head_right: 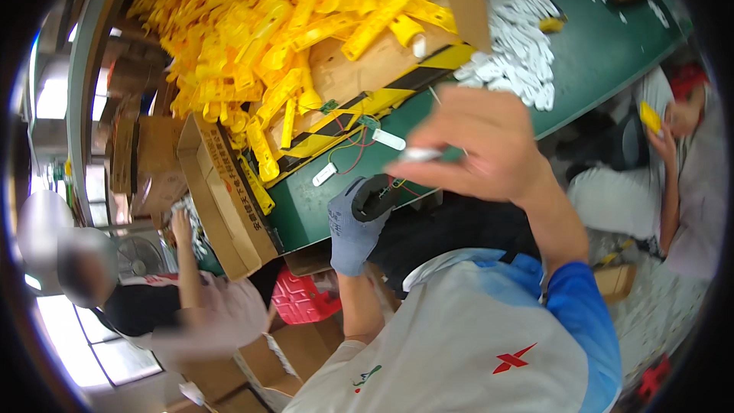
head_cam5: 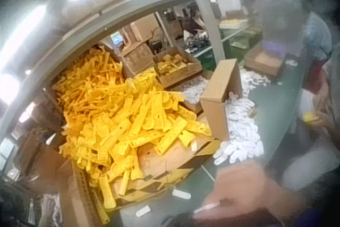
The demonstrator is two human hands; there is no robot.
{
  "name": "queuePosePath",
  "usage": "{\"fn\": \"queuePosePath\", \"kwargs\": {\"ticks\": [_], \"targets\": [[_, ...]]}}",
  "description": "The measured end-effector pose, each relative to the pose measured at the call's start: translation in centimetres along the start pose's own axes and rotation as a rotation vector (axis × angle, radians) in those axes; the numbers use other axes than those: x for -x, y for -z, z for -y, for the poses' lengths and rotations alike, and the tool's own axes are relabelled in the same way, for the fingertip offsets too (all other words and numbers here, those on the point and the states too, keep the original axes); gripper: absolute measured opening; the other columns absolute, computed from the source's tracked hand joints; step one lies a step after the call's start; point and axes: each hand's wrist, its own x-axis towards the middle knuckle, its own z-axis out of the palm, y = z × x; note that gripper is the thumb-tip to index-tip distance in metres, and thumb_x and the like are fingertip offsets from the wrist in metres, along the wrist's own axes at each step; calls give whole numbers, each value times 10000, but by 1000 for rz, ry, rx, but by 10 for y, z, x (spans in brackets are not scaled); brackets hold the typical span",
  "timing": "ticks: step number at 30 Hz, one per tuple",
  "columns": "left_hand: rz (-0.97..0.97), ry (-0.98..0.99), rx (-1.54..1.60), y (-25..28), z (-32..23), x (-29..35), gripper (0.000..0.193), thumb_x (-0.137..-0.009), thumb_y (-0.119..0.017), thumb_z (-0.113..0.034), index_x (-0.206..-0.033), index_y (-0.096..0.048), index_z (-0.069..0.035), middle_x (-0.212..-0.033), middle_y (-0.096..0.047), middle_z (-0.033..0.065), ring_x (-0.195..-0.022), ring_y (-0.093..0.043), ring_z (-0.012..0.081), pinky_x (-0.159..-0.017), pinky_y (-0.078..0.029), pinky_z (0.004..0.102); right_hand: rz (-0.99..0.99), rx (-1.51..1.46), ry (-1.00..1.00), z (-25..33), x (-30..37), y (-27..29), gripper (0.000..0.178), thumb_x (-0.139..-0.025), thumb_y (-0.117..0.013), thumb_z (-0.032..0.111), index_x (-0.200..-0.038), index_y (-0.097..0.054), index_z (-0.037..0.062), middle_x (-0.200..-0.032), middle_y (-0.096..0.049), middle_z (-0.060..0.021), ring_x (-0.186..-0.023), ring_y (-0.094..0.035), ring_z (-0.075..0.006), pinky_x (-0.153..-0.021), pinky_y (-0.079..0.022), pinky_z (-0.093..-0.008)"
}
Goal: Assembling electronic components and wiring into yellow plastic light housings on an industrial assembly line.
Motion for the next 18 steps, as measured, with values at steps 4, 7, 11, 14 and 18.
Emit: {"fn": "queuePosePath", "kwargs": {"ticks": [4, 7, 11, 14, 18], "targets": [[309, 33, 72, 1, -4, 12, 298, -701, -760, -34, -990, -688, -29, -868, -663, 123, -730, -626, 253, -681, -499, 313, 274, -254, -162, -23, -39, -39, 387, -807, -748, 388, -700, -651, 29, -605, -602, -82, -525, -564, -242, -517, -435, -352], [408, 78, 309, -6, 11, 21, 278, -684, -755, -36, -950, -678, -16, -890, -665, 111, -746, -619, 262, -689, -497, 330, 429, -374, -295, -42, -49, -65, 387, -826, -734, 364, -718, -665, -2, -637, -642, -123, -538, -583, -255, -537, -454, -354], [131, 256, 1000, -24, -1, 29, 234, -651, -742, 27, -870, -673, -18, -870, -656, 89, -765, -614, 197, -688, -499, 311, 391, -244, -350, -65, -14, -103, 305, -876, -698, 298, -942, -689, 0, -637, -641, -96, -568, -616, -214, -569, -470, -308], [-230, 217, 1247, -46, 4, 29, 196, -830, -695, -64, -1011, -624, -40, -933, -636, 90, -861, -599, 225, -775, -491, 354, 150, -438, -583, -42, 21, -103, 289, -903, -666, 238, -1061, -686, -4, -694, -670, -101, -639, -653, -180, -595, -497, -291], [-403, 84, 1414, -63, 13, 20, 317, -991, -566, -237, -1240, -538, -42, -1192, -617, 93, -1111, -556, 232, -967, -430, 376, -37, -698, -785, -23, 87, -97, 245, -894, -669, 135, -1101, -692, 6, -855, -708, -98, -812, -672, -116, -632, -515, -261]]}}
